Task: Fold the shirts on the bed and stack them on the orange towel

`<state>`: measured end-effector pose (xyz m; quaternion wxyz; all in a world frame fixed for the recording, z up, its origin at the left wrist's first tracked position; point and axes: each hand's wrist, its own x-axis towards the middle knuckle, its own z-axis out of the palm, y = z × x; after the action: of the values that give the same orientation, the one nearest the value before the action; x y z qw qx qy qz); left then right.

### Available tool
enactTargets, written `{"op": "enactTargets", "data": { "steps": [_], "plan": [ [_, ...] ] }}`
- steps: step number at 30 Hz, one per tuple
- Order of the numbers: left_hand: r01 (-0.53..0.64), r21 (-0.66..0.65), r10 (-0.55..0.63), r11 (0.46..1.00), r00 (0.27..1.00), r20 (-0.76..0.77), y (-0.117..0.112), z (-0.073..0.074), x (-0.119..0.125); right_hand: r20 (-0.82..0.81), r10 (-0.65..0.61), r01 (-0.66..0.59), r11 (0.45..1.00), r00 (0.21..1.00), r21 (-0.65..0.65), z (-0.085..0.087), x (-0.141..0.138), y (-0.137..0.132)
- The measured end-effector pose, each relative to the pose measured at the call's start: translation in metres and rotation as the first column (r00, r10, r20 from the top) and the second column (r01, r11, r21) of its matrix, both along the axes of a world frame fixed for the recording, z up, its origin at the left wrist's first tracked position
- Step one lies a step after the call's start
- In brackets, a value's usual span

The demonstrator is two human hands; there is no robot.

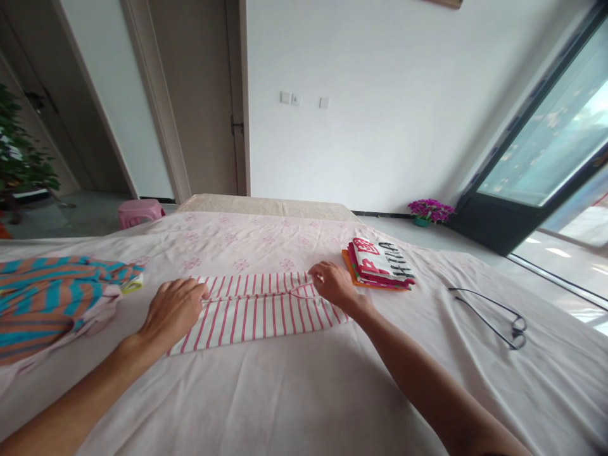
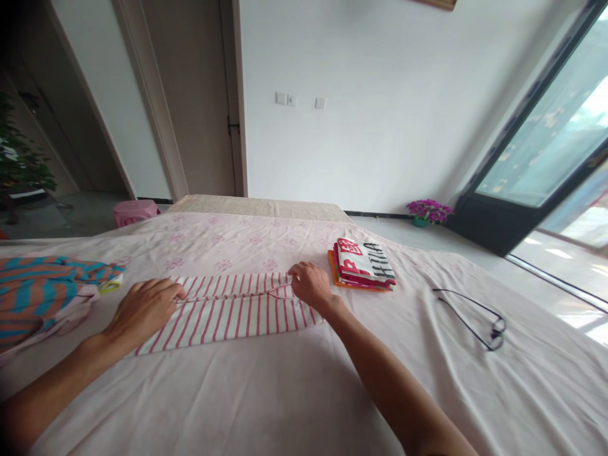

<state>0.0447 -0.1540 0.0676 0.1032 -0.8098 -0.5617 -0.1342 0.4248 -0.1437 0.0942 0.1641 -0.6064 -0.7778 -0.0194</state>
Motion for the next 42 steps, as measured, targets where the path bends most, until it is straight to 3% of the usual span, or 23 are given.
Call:
{"op": "enactTargets", "data": {
  "steps": [5,9,12,17,23,26,31,34,37,42],
  "plan": [
    [0.201,-0.011,-0.197,0.979,0.967,0.163,0.0,0.003,0.032,0.053,-0.172,0.174,0.984,0.984,-0.037,-0.001,0.031,0.0],
    [0.366,-0.014,-0.35,0.931,0.899,0.262,0.006,-0.002,0.072,0.112,-0.209,0.213,0.977,0.972,-0.028,-0.009,0.031,0.002],
    [0.417,-0.079,-0.38,0.905,0.879,0.289,0.014,-0.007,0.101,0.091,-0.218,0.224,0.973,0.972,-0.055,-0.014,0.028,0.008],
    [0.382,-0.224,-0.331,0.897,0.914,0.233,0.02,-0.021,0.134,-0.138,-0.329,0.307,0.938,0.934,-0.161,-0.022,0.035,0.027],
    [0.304,-0.177,-0.292,0.936,0.952,0.088,0.013,-0.034,0.145,-0.428,-0.277,0.204,0.957,0.861,-0.208,-0.033,0.046,0.042],
    [0.3,-0.169,-0.293,0.939,0.954,0.065,0.012,-0.035,0.145,-0.37,-0.337,0.274,0.938,0.866,-0.214,-0.032,0.048,0.04],
    [0.299,-0.16,-0.291,0.941,0.954,0.071,0.013,-0.038,0.146,-0.086,-0.404,0.38,0.9,0.911,-0.213,-0.017,0.044,0.025],
    [0.296,-0.154,-0.284,0.943,0.954,0.093,0.014,-0.042,0.146,-0.002,-0.331,0.331,0.942,0.944,-0.055,-0.009,0.027,0.016],
    [0.297,-0.156,-0.284,0.942,0.953,0.105,0.013,-0.042,0.145,0.042,-0.152,0.15,0.988,0.988,0.035,-0.011,0.004,0.009],
    [0.303,-0.176,-0.29,0.937,0.952,0.097,0.01,-0.034,0.144,0.15,0.072,-0.066,0.997,0.986,-0.04,-0.046,-0.016,-0.002]
  ]
}}
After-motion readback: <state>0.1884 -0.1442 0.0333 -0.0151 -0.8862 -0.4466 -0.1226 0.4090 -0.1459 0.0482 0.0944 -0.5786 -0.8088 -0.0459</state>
